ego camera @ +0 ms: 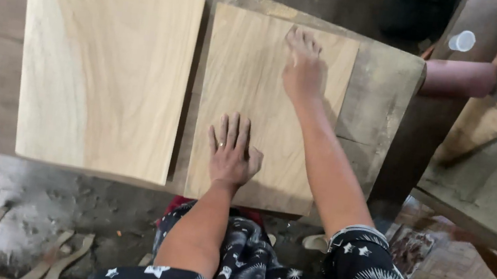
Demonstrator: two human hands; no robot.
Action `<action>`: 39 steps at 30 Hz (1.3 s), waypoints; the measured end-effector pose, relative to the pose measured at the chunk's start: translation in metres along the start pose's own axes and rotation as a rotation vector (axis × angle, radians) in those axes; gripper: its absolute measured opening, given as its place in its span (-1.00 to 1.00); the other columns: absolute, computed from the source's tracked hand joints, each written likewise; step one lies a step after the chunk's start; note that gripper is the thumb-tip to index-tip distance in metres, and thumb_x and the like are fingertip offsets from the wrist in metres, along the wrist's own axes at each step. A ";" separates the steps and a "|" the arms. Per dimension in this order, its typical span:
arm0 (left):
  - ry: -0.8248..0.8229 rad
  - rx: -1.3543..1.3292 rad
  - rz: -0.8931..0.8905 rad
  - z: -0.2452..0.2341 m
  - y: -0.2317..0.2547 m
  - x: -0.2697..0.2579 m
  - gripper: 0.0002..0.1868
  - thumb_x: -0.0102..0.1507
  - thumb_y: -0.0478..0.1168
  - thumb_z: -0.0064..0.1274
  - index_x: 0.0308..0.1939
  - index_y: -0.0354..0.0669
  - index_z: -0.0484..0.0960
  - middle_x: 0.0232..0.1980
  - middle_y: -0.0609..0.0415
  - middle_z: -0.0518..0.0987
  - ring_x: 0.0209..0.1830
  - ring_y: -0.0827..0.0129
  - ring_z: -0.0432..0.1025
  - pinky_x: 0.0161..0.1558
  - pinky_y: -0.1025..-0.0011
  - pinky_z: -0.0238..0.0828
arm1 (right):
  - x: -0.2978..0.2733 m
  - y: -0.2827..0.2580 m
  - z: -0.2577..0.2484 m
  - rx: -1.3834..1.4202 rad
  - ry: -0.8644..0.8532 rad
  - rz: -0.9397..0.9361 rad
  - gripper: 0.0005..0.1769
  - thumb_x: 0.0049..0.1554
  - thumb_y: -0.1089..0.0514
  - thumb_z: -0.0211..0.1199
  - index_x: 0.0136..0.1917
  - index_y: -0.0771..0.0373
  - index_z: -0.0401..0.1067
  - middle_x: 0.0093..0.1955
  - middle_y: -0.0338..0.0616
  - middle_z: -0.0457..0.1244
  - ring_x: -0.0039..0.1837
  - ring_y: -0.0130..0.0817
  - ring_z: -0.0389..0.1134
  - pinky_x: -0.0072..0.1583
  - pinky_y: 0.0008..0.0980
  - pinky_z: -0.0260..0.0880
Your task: The person sands the surface of a rectangular wooden board using a sanding block held in their right hand. They move the block back and forth across the wood while stabilizing the board with their left hand. The task is performed on a workbench in a workshop setting.
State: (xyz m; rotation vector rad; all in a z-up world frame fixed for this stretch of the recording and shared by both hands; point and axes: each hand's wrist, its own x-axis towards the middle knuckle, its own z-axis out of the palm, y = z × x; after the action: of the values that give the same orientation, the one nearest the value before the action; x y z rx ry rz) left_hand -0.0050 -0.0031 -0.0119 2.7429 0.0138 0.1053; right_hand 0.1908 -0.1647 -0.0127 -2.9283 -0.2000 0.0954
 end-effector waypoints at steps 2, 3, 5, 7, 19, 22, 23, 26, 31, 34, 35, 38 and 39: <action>-0.011 -0.033 0.001 -0.002 0.000 0.001 -0.21 0.16 -0.05 -0.10 0.52 0.05 0.30 0.62 0.00 0.18 0.63 0.07 0.02 0.59 -0.13 -0.28 | -0.002 0.003 0.011 0.145 0.134 -0.018 -0.46 0.21 0.32 0.16 0.43 0.05 0.35 0.46 -0.07 0.21 0.46 0.11 0.22 0.37 0.21 0.29; -0.016 -0.036 0.009 0.002 0.000 -0.005 -0.21 0.16 -0.05 -0.10 0.52 0.05 0.30 0.62 0.00 0.18 0.63 0.07 0.02 0.59 -0.13 -0.28 | -0.035 -0.013 -0.003 0.143 0.136 -0.009 -0.46 0.21 0.32 0.16 0.43 0.05 0.35 0.46 -0.07 0.21 0.46 0.11 0.22 0.37 0.21 0.29; -0.067 -0.068 0.005 0.007 -0.007 -0.003 -0.25 0.21 -0.03 -0.22 0.54 0.05 0.28 0.63 0.00 0.16 0.65 0.08 -0.02 0.59 -0.13 -0.37 | -0.090 -0.051 -0.033 0.064 0.099 -0.049 -0.46 0.21 0.32 0.06 0.44 0.07 0.36 0.47 -0.06 0.20 0.45 0.09 0.22 0.35 0.09 0.32; -0.046 -0.086 0.025 0.010 -0.011 -0.002 -0.26 0.22 -0.05 -0.21 0.53 0.03 0.29 0.63 -0.01 0.17 0.64 0.07 -0.01 0.59 -0.12 -0.35 | -0.156 -0.073 -0.035 -0.020 0.034 -0.021 -0.46 0.19 0.26 0.06 0.43 0.06 0.36 0.44 -0.12 0.22 0.44 0.02 0.24 0.37 -0.01 0.33; -0.092 0.024 0.072 -0.039 -0.072 0.060 -0.34 0.28 0.20 -0.06 0.46 0.25 0.40 0.64 -0.18 0.07 0.64 -0.07 -0.03 0.58 -0.15 -0.33 | -0.269 -0.097 0.018 0.108 0.256 -0.073 -0.50 0.22 0.19 -0.01 0.40 0.11 0.45 0.47 -0.16 0.27 0.50 -0.13 0.24 0.53 -0.17 0.09; -0.171 0.020 0.066 -0.034 -0.074 0.059 -0.39 0.34 0.22 -0.15 0.48 0.33 0.36 0.66 -0.20 0.00 0.66 -0.03 -0.06 0.58 -0.12 -0.35 | -0.186 -0.098 -0.007 0.018 0.161 -0.045 -0.50 0.20 0.21 0.01 0.39 0.06 0.42 0.38 -0.13 0.28 0.40 -0.04 0.29 0.32 -0.10 0.33; -0.168 0.013 0.087 -0.031 -0.077 0.059 -0.40 0.36 0.22 -0.18 0.50 0.35 0.32 0.66 -0.20 -0.02 0.67 -0.01 -0.08 0.57 -0.13 -0.36 | -0.157 -0.099 -0.017 -0.066 0.081 0.020 -0.49 0.18 0.18 0.08 0.40 -0.03 0.38 0.32 -0.16 0.28 0.34 -0.01 0.31 0.13 -0.06 0.51; -0.270 -0.023 0.030 -0.046 -0.072 0.065 -0.43 0.42 0.21 -0.34 0.52 0.38 0.27 0.67 -0.20 -0.06 0.68 0.01 -0.12 0.58 -0.10 -0.45 | -0.058 -0.075 0.003 -0.059 0.258 -0.044 -0.59 0.34 0.14 0.03 0.43 0.12 0.37 0.23 -0.05 0.30 0.23 0.05 0.36 0.07 -0.06 0.51; -0.509 0.019 -0.067 -0.072 -0.056 0.075 -0.41 0.41 0.14 -0.50 0.55 0.44 0.18 0.70 -0.12 -0.18 0.71 0.14 -0.24 0.61 0.01 -0.62 | -0.051 -0.076 0.006 -0.089 0.231 -0.026 -0.39 0.18 0.21 0.11 0.51 0.12 0.31 0.39 -0.04 0.28 0.37 0.09 0.31 0.25 0.02 0.43; -0.515 0.051 -0.079 -0.064 -0.055 0.072 -0.40 0.40 0.14 -0.51 0.57 0.46 0.15 0.70 -0.11 -0.18 0.71 0.16 -0.23 0.62 0.04 -0.61 | -0.137 -0.102 -0.023 -0.073 0.156 -0.082 -0.37 0.13 0.25 0.07 0.49 0.15 0.32 0.37 0.01 0.29 0.37 0.14 0.31 0.30 0.05 0.38; -0.457 0.069 -0.070 -0.057 -0.060 0.070 -0.39 0.40 0.14 -0.47 0.57 0.46 0.15 0.69 -0.12 -0.16 0.70 0.15 -0.19 0.62 0.04 -0.58 | -0.172 -0.111 -0.027 0.036 0.073 -0.103 -0.37 0.10 0.21 0.06 0.46 0.10 0.34 0.41 -0.05 0.27 0.42 0.14 0.27 0.33 0.04 0.36; -0.433 0.044 -0.062 -0.061 -0.059 0.070 -0.38 0.37 0.15 -0.44 0.55 0.46 0.19 0.67 -0.14 -0.10 0.68 0.14 -0.12 0.63 0.02 -0.56 | -0.276 -0.103 0.028 0.028 0.098 -0.121 -0.41 0.19 0.18 0.01 0.49 0.03 0.34 0.54 -0.21 0.19 0.56 -0.11 0.15 0.53 -0.15 0.06; -0.435 0.043 -0.068 -0.053 -0.064 0.068 -0.38 0.37 0.15 -0.44 0.55 0.46 0.19 0.67 -0.14 -0.10 0.68 0.14 -0.12 0.63 0.02 -0.56 | -0.261 -0.103 0.025 0.029 0.093 -0.124 -0.41 0.19 0.18 0.01 0.49 0.03 0.34 0.54 -0.21 0.19 0.56 -0.11 0.15 0.53 -0.15 0.06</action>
State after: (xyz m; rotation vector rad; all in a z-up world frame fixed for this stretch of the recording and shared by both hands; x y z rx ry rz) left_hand 0.0593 0.0781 0.0175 2.7450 -0.0113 -0.5140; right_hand -0.0828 -0.0965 -0.0028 -2.8745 -0.3609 -0.0567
